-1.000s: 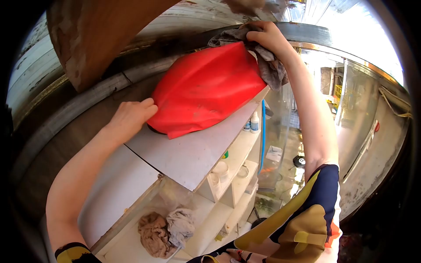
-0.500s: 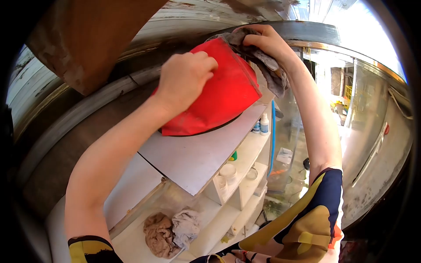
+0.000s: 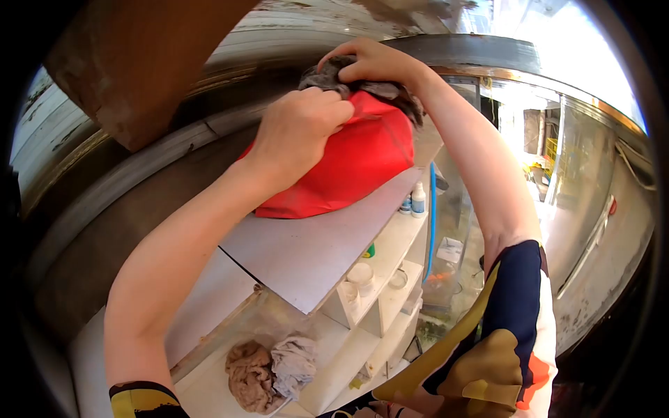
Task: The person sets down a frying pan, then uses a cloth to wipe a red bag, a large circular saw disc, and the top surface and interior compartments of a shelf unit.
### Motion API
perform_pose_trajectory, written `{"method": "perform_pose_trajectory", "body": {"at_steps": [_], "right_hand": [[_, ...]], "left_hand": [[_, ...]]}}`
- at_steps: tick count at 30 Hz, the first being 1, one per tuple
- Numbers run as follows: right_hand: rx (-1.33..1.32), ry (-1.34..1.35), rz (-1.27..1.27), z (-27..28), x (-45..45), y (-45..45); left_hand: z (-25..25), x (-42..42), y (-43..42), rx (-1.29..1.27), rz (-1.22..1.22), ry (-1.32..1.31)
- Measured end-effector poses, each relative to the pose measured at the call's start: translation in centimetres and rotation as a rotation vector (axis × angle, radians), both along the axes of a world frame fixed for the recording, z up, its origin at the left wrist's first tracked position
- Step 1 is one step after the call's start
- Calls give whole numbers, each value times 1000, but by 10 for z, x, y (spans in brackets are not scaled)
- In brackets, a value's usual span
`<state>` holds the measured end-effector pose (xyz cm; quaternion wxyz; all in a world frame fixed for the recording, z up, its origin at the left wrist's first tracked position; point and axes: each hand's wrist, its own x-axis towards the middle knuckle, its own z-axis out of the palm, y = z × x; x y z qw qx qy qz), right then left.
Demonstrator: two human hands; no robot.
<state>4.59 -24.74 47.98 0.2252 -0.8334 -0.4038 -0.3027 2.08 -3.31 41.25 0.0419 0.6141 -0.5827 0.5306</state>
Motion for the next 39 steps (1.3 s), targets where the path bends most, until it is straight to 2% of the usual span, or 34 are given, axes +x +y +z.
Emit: {"method": "perform_pose_trajectory", "body": {"at_steps": [3,5,7,11,14,15,17,20,22,24,26,30,32,35,37,39], "right_hand": [[40,-69,25,-2,25,-14],[69,-89,-166,-5,24,-23],[92,-105,-202,-11,52,-42],[137,-159,-381,-31,65,-54],[303,-237,-545,-63,61,-54],[307,-225,-532,-75,59,-53],[529,-335,-492,-99,54,-43],[717,-598,-348,-117,5,4],[693,-758,-291,-124,-27,39],[562,-902,-309,-132,-54,72],[526,-992,-264,-134,-61,85],[502,-1048,-206,-141,-65,94],[517,-1039,-155,-144,-64,95],[487,-981,-123,-144,-56,79],[456,-840,-215,-146,-52,57],[428,-823,-414,-149,-36,27]], "left_hand": [[6,-9,18,41,16,-66],[17,-14,34,79,52,-18],[25,-21,53,71,101,33],[28,-7,96,-74,169,272],[27,5,121,-204,248,446],[25,10,122,-201,264,452],[25,18,123,-206,276,517],[29,4,108,-206,395,468],[26,-3,101,-250,339,450],[22,-16,91,-277,265,432],[17,-37,86,-30,171,76],[5,-67,80,93,283,78],[-5,-74,74,109,409,66],[-2,-72,73,99,452,129],[1,-69,81,95,439,161],[5,-66,93,116,474,233]]}}
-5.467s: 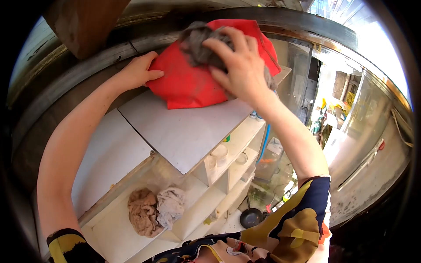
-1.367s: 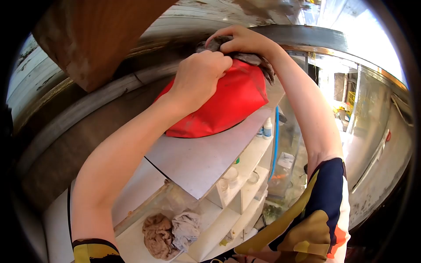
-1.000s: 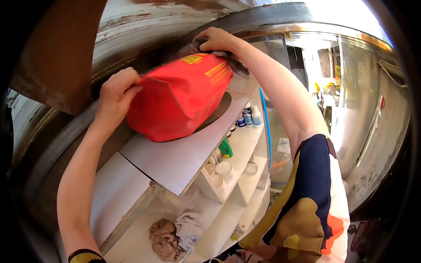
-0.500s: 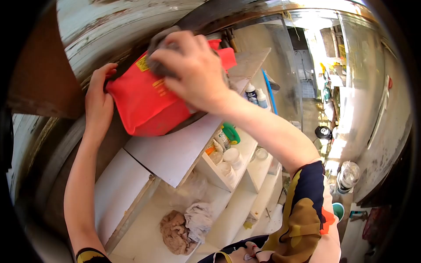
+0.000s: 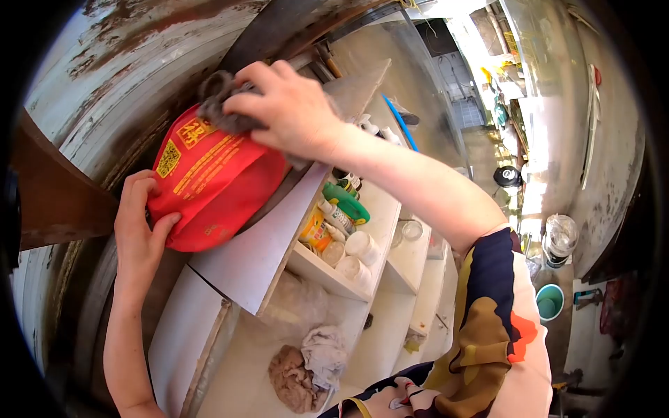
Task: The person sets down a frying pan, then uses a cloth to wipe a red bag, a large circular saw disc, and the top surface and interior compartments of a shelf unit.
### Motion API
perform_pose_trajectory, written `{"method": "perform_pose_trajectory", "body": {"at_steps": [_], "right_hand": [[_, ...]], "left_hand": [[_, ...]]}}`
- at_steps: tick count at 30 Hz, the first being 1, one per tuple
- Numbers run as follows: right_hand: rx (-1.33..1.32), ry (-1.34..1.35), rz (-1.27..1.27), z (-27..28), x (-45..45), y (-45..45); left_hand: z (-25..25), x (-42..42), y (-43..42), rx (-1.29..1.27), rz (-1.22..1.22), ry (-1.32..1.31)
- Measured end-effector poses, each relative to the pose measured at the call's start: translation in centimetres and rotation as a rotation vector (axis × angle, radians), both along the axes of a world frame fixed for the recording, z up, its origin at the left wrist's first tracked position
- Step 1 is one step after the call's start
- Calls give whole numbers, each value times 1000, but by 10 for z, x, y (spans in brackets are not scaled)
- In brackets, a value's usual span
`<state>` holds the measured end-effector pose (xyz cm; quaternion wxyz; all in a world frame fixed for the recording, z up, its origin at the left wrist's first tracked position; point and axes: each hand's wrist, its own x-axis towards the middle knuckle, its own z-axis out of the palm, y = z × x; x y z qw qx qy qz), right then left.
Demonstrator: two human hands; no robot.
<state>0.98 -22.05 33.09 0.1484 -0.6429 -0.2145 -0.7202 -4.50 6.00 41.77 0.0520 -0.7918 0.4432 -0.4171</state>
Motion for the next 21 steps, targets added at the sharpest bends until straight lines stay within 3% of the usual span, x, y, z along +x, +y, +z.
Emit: {"method": "perform_pose_trajectory", "body": {"at_steps": [8,15,18,21], "right_hand": [[344,246,-101,-17,21,-83],[163,426,-138,-26,14,-81],[97,477,-86,-24,5,-67],[34,407,-136,-23,0,-59]], "left_hand": [[-2,15,65,38,103,-22],[-5,44,120,10,258,-120],[3,30,106,121,336,-308],[-2,-15,62,-56,174,-309]]}}
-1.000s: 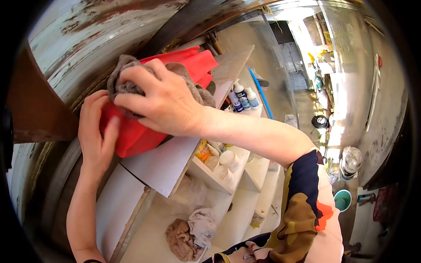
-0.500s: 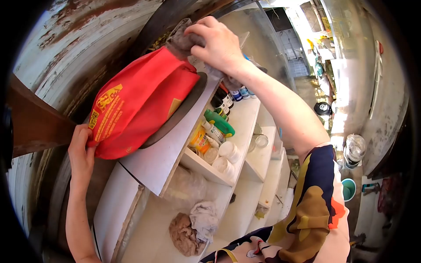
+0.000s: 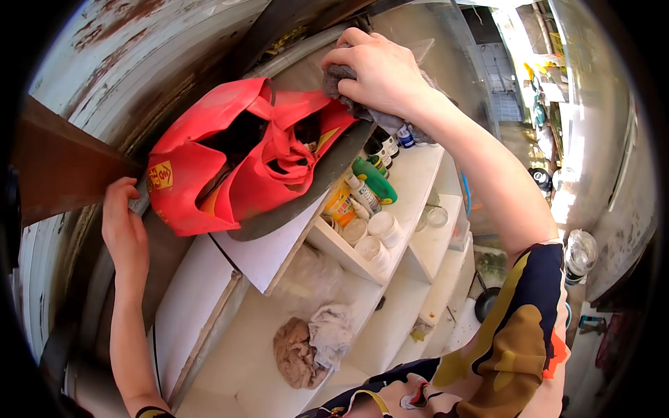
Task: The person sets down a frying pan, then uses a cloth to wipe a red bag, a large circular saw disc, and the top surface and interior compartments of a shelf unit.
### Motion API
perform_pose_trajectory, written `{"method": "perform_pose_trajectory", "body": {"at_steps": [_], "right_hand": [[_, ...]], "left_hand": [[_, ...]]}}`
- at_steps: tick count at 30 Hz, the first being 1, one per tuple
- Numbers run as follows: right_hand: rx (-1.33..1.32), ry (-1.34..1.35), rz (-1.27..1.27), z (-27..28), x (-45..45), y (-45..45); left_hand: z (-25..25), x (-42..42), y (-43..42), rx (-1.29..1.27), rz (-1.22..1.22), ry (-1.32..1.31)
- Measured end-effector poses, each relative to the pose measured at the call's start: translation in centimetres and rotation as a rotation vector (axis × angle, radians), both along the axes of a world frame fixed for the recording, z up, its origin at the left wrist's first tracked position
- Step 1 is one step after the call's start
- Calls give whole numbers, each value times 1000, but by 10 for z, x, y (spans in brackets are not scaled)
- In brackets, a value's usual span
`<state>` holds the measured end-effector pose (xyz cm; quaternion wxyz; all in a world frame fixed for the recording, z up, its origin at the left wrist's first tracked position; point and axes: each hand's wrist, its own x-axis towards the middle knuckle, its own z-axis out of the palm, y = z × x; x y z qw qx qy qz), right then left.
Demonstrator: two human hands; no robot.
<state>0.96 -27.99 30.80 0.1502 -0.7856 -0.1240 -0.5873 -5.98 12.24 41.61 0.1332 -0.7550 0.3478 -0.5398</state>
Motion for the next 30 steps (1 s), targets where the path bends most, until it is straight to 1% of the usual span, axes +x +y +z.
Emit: {"method": "perform_pose_trajectory", "body": {"at_steps": [1,3,5,7,10,11,13,14,16,19,22,25,27,30], "right_hand": [[-3,0,12,0,-3,4],[-26,-41,-26,-1,-9,10],[-42,-66,-23,0,-12,13],[-63,-4,-48,1,-23,17],[-135,-13,-48,-1,-26,17],[-132,-14,-41,-1,-25,17],[-153,-41,-87,-1,-23,19],[-149,-39,-76,-1,-19,20],[-170,-144,-147,0,-11,23],[-178,-213,-177,9,-18,26],[-163,-193,-148,20,-25,28],[-177,-197,-132,19,-32,31],[-98,-289,-127,17,-33,33],[-106,-261,-125,10,-29,19]], "left_hand": [[-5,-16,-19,-16,-103,0],[-10,-40,-52,253,-289,-111],[-16,-51,-84,378,-206,-170],[-10,-42,-103,378,-143,-82],[0,-34,-116,450,-83,-85],[0,-36,-118,453,-76,-84],[3,-40,-122,463,52,-149],[3,-43,-121,439,52,-159],[13,-52,-113,399,31,-127],[24,-58,-93,362,24,-98],[19,-74,-85,353,45,7],[19,-76,-73,343,27,-44],[22,-74,-67,308,37,-35],[19,-77,-63,267,33,-23]]}}
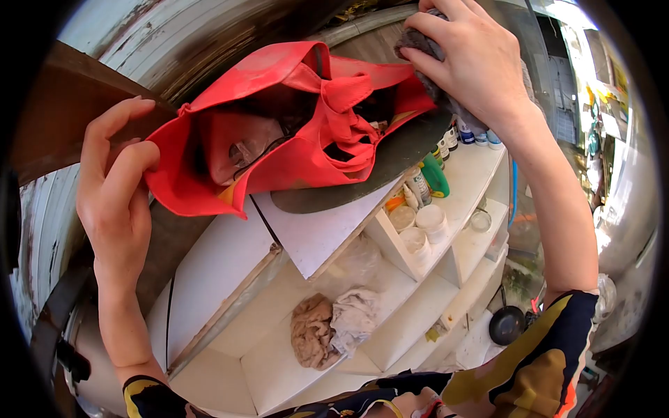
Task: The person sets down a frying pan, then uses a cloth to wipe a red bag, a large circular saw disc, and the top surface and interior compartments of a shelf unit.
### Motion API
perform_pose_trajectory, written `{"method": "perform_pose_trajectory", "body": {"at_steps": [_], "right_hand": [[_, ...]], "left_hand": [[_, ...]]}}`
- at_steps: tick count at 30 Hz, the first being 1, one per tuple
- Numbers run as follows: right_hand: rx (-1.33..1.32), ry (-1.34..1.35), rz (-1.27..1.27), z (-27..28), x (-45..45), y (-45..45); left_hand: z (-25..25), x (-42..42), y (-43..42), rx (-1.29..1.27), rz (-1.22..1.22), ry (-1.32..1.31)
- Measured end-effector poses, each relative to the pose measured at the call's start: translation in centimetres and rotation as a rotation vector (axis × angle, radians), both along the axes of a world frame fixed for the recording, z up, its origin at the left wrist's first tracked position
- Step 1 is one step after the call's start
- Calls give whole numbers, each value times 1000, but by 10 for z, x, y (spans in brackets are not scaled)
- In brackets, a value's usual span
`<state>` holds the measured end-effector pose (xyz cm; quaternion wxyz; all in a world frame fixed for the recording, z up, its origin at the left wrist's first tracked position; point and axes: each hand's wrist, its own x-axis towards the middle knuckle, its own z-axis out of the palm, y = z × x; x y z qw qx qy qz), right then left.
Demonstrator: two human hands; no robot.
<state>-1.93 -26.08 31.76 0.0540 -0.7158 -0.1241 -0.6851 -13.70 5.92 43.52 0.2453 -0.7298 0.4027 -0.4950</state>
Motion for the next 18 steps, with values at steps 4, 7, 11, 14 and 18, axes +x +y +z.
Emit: {"method": "perform_pose_trajectory", "body": {"at_steps": [4,7,11,14,18], "right_hand": [[-44,78,2,-1,-13,4],[-92,111,-5,1,-11,11],[-138,67,-92,4,0,25],[-197,-40,-87,9,6,30],[-204,-52,-83,18,-3,28]], "left_hand": [[-7,-13,3,-16,95,21],[-6,-21,-2,50,100,9],[-9,-27,-16,166,81,-18],[-21,-23,-24,301,155,-142],[-32,-22,-27,229,257,-6]]}}
